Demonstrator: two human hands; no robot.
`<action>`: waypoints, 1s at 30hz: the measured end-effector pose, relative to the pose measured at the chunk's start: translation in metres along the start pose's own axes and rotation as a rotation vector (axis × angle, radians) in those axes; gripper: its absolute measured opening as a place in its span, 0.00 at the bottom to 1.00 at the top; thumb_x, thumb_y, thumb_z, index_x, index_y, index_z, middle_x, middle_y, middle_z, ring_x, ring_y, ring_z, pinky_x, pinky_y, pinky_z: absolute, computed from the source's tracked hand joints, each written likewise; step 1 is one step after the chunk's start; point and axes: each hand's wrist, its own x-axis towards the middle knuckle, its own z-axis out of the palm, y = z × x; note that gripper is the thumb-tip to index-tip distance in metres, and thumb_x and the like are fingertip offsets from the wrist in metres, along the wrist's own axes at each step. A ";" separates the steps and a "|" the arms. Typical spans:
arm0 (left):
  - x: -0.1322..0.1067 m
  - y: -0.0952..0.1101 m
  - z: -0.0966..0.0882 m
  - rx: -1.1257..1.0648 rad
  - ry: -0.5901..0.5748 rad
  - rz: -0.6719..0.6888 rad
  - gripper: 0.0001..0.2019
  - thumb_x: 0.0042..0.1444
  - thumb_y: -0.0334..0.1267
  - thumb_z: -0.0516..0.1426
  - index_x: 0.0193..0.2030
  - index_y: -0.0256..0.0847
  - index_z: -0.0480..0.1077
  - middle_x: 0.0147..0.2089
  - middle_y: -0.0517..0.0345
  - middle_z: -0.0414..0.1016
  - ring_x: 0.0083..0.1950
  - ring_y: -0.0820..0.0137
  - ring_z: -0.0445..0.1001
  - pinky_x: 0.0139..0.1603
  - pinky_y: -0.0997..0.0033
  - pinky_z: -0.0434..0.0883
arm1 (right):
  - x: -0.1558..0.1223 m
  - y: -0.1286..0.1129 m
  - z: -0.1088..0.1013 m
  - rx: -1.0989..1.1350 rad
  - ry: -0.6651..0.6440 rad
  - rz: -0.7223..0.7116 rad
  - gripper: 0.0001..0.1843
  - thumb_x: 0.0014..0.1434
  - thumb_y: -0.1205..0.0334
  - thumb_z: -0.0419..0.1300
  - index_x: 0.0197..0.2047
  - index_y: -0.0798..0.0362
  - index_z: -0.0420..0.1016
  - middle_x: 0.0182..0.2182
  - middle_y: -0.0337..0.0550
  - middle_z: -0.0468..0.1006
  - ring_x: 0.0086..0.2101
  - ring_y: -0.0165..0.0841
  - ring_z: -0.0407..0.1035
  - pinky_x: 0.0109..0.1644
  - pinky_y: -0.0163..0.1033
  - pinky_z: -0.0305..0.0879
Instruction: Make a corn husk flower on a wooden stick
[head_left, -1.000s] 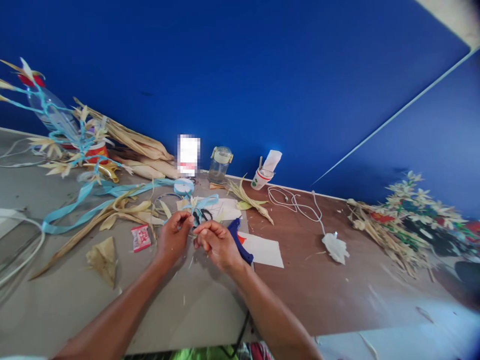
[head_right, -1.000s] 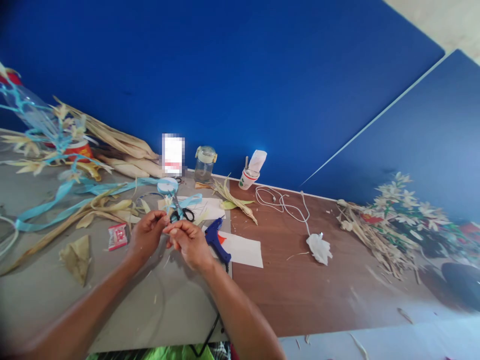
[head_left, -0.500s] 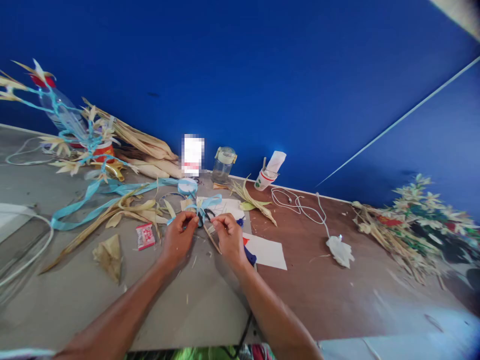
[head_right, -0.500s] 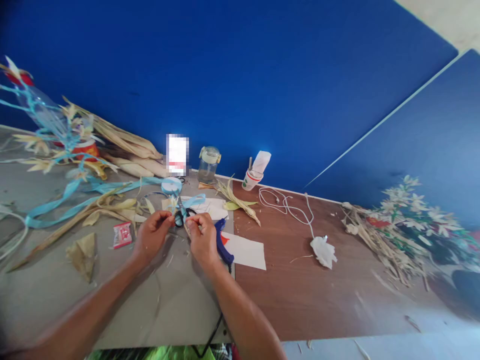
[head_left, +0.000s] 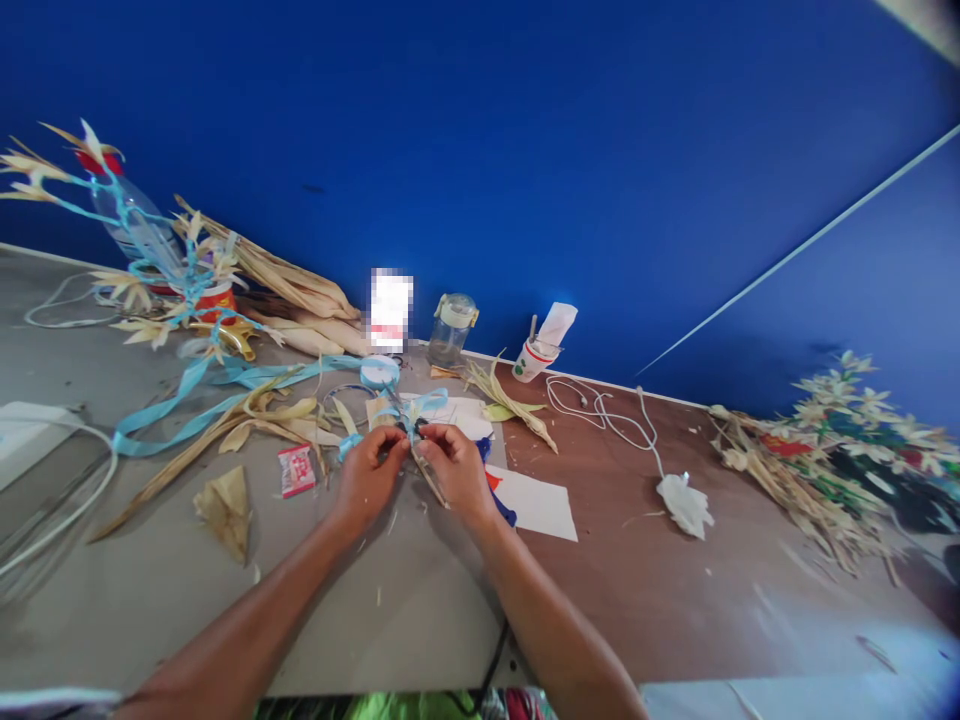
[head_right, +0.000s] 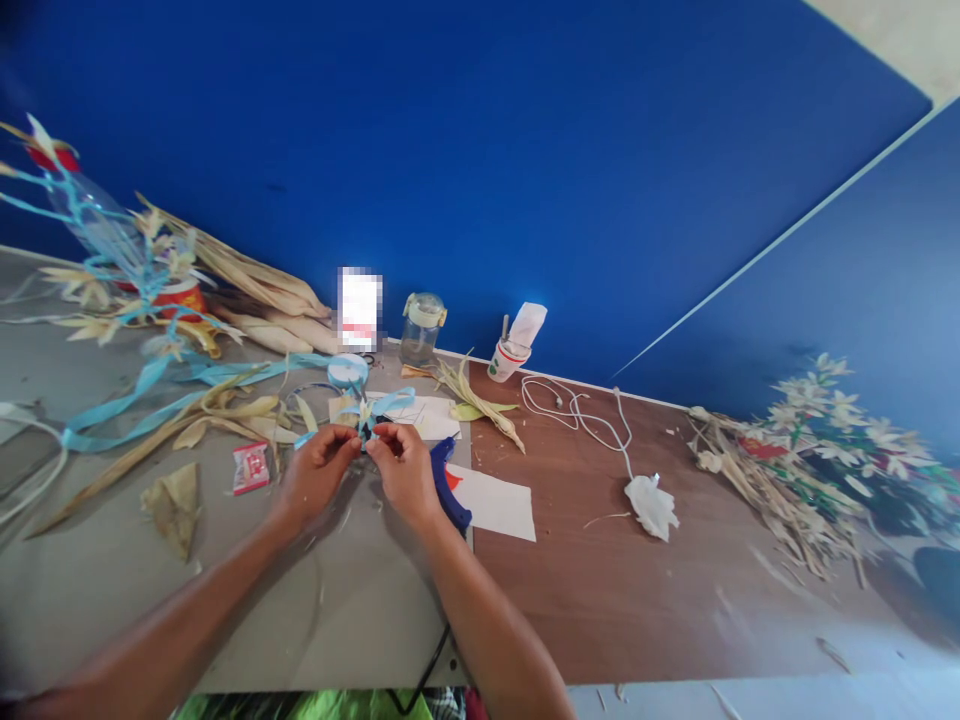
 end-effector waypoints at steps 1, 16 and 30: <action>-0.001 0.001 0.000 0.017 -0.003 0.009 0.09 0.52 0.44 0.55 0.30 0.40 0.70 0.28 0.60 0.71 0.31 0.70 0.68 0.33 0.72 0.65 | 0.000 0.001 0.002 0.021 -0.018 0.027 0.13 0.50 0.59 0.62 0.39 0.54 0.75 0.32 0.41 0.75 0.32 0.31 0.67 0.39 0.37 0.63; -0.007 0.001 0.002 0.125 -0.117 0.139 0.09 0.56 0.42 0.53 0.34 0.41 0.71 0.33 0.57 0.76 0.35 0.68 0.72 0.38 0.69 0.67 | 0.002 -0.004 0.003 0.052 -0.011 0.079 0.08 0.47 0.59 0.62 0.24 0.54 0.70 0.20 0.33 0.68 0.25 0.27 0.60 0.32 0.33 0.56; -0.005 0.008 0.002 -0.202 -0.259 -0.030 0.13 0.53 0.47 0.53 0.26 0.40 0.67 0.24 0.59 0.67 0.28 0.70 0.66 0.33 0.70 0.66 | 0.001 -0.013 0.004 0.245 -0.126 0.157 0.09 0.47 0.60 0.63 0.21 0.53 0.69 0.17 0.34 0.68 0.21 0.26 0.61 0.28 0.33 0.60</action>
